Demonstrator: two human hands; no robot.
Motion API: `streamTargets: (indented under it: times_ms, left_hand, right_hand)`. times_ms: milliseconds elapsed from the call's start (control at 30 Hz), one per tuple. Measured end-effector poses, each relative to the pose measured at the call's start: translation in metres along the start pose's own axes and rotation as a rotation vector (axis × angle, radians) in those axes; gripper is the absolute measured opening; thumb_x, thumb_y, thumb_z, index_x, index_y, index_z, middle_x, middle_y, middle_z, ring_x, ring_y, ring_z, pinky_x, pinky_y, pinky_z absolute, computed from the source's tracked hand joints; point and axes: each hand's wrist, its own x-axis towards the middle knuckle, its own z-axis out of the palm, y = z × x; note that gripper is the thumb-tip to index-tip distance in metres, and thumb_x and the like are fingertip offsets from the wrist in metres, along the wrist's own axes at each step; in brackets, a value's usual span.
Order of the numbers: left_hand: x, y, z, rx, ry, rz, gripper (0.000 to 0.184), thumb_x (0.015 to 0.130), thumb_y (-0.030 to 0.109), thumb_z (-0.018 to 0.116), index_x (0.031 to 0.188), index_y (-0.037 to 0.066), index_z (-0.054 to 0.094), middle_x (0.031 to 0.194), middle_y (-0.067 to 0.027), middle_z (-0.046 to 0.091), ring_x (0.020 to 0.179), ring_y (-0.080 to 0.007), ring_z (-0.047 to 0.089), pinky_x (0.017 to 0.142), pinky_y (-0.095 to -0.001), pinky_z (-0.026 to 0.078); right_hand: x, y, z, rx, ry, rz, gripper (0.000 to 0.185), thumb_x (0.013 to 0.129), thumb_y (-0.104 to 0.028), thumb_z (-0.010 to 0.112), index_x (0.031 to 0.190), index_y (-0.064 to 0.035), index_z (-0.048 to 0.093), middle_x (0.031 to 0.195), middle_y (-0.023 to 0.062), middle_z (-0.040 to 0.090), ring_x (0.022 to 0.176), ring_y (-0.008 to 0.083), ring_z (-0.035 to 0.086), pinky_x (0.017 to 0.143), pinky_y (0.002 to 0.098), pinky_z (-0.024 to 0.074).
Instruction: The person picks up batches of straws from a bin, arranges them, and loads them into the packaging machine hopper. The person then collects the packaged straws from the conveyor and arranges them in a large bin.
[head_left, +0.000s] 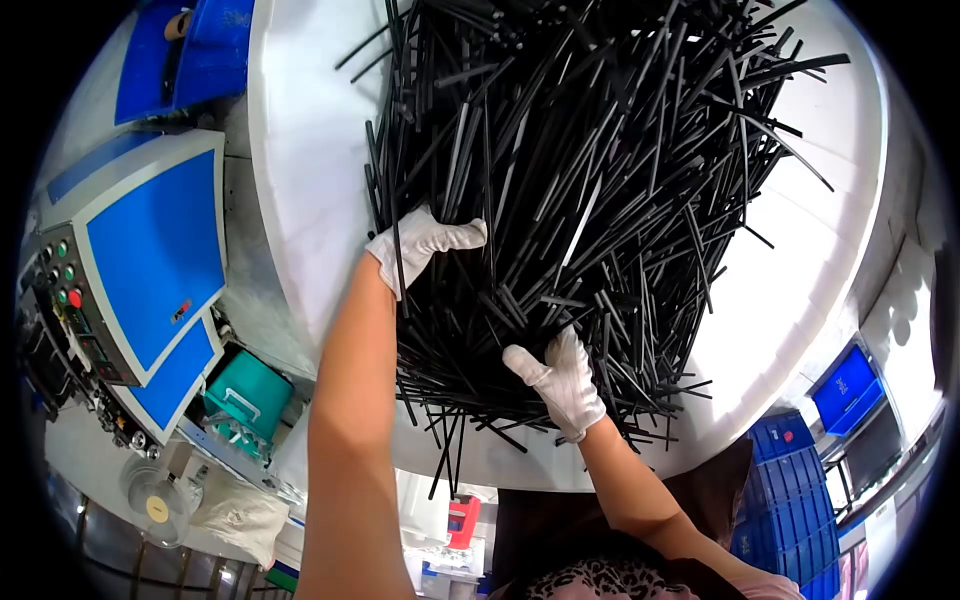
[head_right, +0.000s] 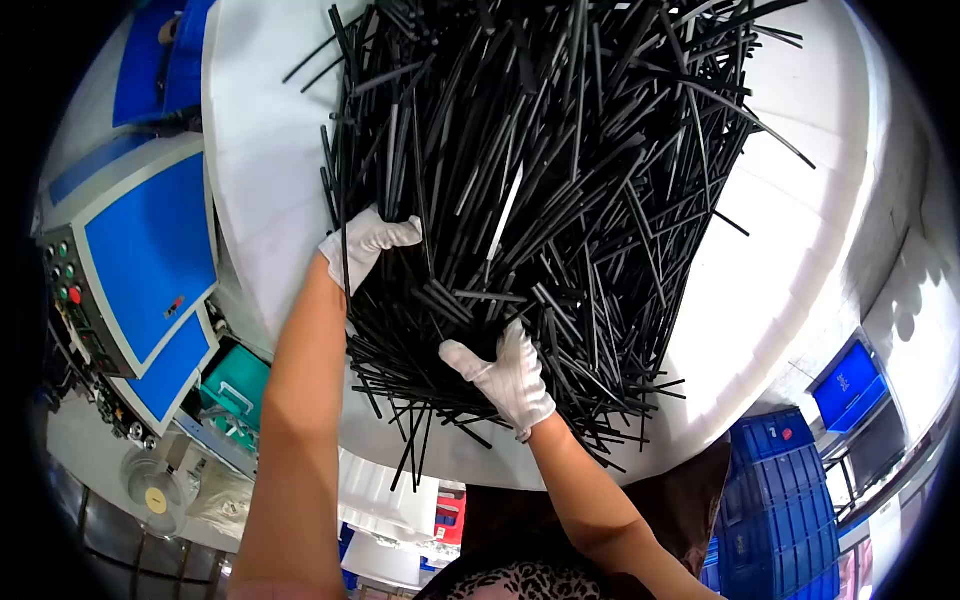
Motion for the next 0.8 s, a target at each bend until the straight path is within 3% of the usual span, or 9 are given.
streamTargets:
  times_ms: [100, 200, 333, 367, 400, 500, 567, 667, 800]
  left_hand:
    - [-0.004, 0.008, 0.004, -0.041, -0.049, -0.021, 0.017, 0.081, 0.01, 0.056, 0.094, 0.003, 0.048, 0.065, 0.0063, 0.042, 0.062, -0.0022, 0.041, 0.054, -0.0174, 0.037]
    - [-0.041, 0.053, 0.091, 0.305, 0.162, 0.106, 0.011, 0.077, 0.017, 0.059, 0.083, 0.008, 0.058, 0.073, 0.0089, 0.051, 0.068, -0.0022, 0.045, 0.073, -0.0172, 0.035]
    - [-0.073, 0.081, 0.153, 0.497, 0.386, 0.093, 0.049, 0.071, 0.032, 0.07, 0.104, -0.001, 0.054, 0.102, -0.0077, 0.059, 0.096, -0.0146, 0.053, 0.084, -0.0277, 0.044]
    - [-0.067, 0.068, 0.149, 0.568, 0.525, 0.166, 0.059, 0.064, 0.026, 0.078, 0.113, 0.002, 0.055, 0.104, -0.0051, 0.061, 0.094, -0.0165, 0.056, 0.086, -0.0298, 0.044]
    - [-0.072, 0.057, 0.141, 0.667, 0.505, 0.107, 0.061, 0.064, 0.027, 0.077, 0.115, 0.002, 0.053, 0.104, -0.0062, 0.061, 0.094, -0.0175, 0.056, 0.087, -0.0304, 0.044]
    - [-0.068, 0.041, 0.138, 0.715, 0.367, 0.174, 0.064, 0.063, 0.028, 0.077, 0.115, 0.002, 0.051, 0.102, -0.0084, 0.061, 0.095, -0.0201, 0.055, 0.087, -0.0308, 0.044]
    - [-0.059, 0.032, 0.124, 0.548, 0.517, 0.137, 0.056, 0.062, 0.021, 0.075, 0.11, 0.003, 0.052, 0.095, -0.0065, 0.06, 0.091, -0.0179, 0.055, 0.084, -0.032, 0.046]
    - [-0.03, 0.032, 0.096, 0.248, 0.419, 0.034, 0.022, 0.073, 0.011, 0.06, 0.091, 0.004, 0.05, 0.079, -0.003, 0.049, 0.074, -0.0137, 0.045, 0.063, -0.0296, 0.04]
    - [-0.043, 0.031, 0.102, 0.337, 0.37, 0.213, 0.022, 0.07, 0.011, 0.067, 0.087, 0.006, 0.054, 0.073, 0.0018, 0.052, 0.068, -0.0112, 0.049, 0.064, -0.026, 0.042]
  right_hand:
    - [0.006, -0.062, -0.008, 0.017, -0.061, 0.167, 0.081, 0.064, -0.046, 0.078, 0.114, 0.0096, 0.047, 0.106, 0.0189, 0.06, 0.098, 0.0234, 0.059, 0.089, 0.0354, 0.0457]
    - [0.018, -0.042, -0.003, 0.01, -0.062, 0.288, 0.082, 0.06, -0.048, 0.079, 0.112, 0.0084, 0.051, 0.108, 0.0181, 0.059, 0.099, 0.0236, 0.059, 0.087, 0.0354, 0.0462]
    - [0.016, -0.04, -0.011, 0.239, -0.149, 0.162, 0.075, 0.06, -0.04, 0.082, 0.111, 0.0067, 0.054, 0.106, 0.0157, 0.061, 0.099, 0.0224, 0.059, 0.089, 0.0334, 0.0451]
    - [0.015, -0.05, -0.015, 0.27, -0.195, 0.126, 0.073, 0.059, -0.037, 0.083, 0.111, 0.0065, 0.055, 0.105, 0.0149, 0.061, 0.099, 0.0219, 0.058, 0.09, 0.0326, 0.0446]
    - [0.006, -0.061, -0.02, 0.322, -0.229, 0.244, 0.072, 0.059, -0.034, 0.084, 0.112, 0.0055, 0.054, 0.106, 0.0137, 0.062, 0.097, 0.0221, 0.06, 0.088, 0.0317, 0.0462]
    - [0.021, -0.016, -0.009, 0.152, -0.304, -0.016, 0.075, 0.058, -0.036, 0.084, 0.114, 0.0029, 0.053, 0.107, 0.0117, 0.062, 0.097, 0.0209, 0.06, 0.086, 0.03, 0.0474]
    - [0.014, -0.039, -0.003, 0.344, -0.211, 0.048, 0.058, 0.066, -0.034, 0.079, 0.108, -0.0001, 0.057, 0.098, 0.0063, 0.064, 0.086, 0.0103, 0.059, 0.076, 0.0255, 0.0506]
    - [0.028, -0.054, -0.004, 0.266, -0.224, 0.119, 0.057, 0.065, -0.034, 0.08, 0.106, -0.0005, 0.058, 0.094, 0.006, 0.065, 0.082, 0.0109, 0.059, 0.075, 0.0268, 0.0511]
    - [0.032, -0.061, -0.008, 0.168, -0.226, 0.076, 0.056, 0.066, -0.033, 0.08, 0.106, -0.0009, 0.058, 0.091, 0.0058, 0.065, 0.084, 0.0134, 0.061, 0.076, 0.0293, 0.0503]
